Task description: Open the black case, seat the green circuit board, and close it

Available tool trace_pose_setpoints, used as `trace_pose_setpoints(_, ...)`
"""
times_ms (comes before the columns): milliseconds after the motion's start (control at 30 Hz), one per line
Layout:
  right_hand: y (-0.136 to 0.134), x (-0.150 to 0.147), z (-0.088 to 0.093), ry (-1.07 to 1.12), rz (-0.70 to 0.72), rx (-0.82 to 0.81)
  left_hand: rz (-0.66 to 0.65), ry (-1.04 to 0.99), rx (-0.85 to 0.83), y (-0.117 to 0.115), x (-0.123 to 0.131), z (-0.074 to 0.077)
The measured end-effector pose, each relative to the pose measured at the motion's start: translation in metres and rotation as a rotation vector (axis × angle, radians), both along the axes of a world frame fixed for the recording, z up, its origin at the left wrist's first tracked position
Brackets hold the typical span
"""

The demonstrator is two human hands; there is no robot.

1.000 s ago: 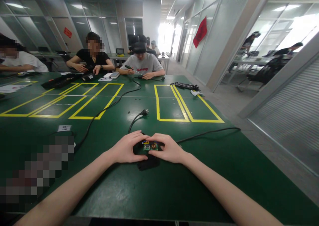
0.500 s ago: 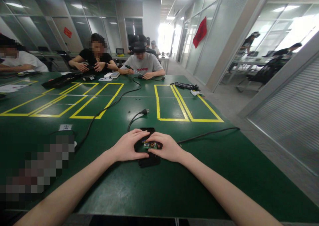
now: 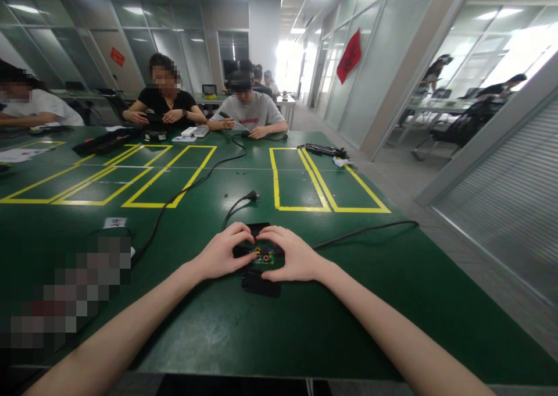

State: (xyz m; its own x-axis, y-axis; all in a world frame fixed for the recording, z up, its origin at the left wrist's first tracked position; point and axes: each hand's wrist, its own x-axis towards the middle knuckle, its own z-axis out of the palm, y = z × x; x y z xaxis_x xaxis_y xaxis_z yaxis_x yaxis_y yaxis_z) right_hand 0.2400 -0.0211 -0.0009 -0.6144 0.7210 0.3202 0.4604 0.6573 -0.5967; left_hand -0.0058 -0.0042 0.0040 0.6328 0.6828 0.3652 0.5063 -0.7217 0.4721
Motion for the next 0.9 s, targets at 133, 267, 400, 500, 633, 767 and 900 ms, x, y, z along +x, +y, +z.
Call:
trace_pose_setpoints(133, -0.002, -0.004, 0.003, -0.001, -0.055, -0.039, 0.016, 0.033, -0.01, 0.002, 0.0, -0.001)
trace_pose_setpoints(267, -0.002, -0.006, 0.005, -0.045, -0.117, 0.024, 0.067, 0.066, 0.014, 0.003, -0.001, 0.0)
trace_pose_setpoints(400, 0.0, -0.008, 0.004, -0.096, -0.173, 0.134, 0.087, 0.096, 0.032, 0.004, -0.001, 0.0)
trace_pose_setpoints(500, 0.001, -0.009, 0.0, -0.118, -0.196, 0.192, 0.1, 0.098, 0.033, 0.006, -0.001, -0.001)
trace_pose_setpoints(633, 0.004, -0.012, -0.007, -0.103, -0.213, 0.222, 0.104, 0.087, 0.016, 0.009, -0.002, -0.002)
trace_pose_setpoints(767, 0.007, -0.015, -0.011, -0.065, -0.225, 0.202, 0.1, 0.076, 0.024, 0.011, -0.004, -0.003)
trace_pose_setpoints(900, 0.006, -0.018, -0.01, -0.063, -0.244, 0.193, 0.12, 0.093, 0.047, 0.012, -0.004, -0.004)
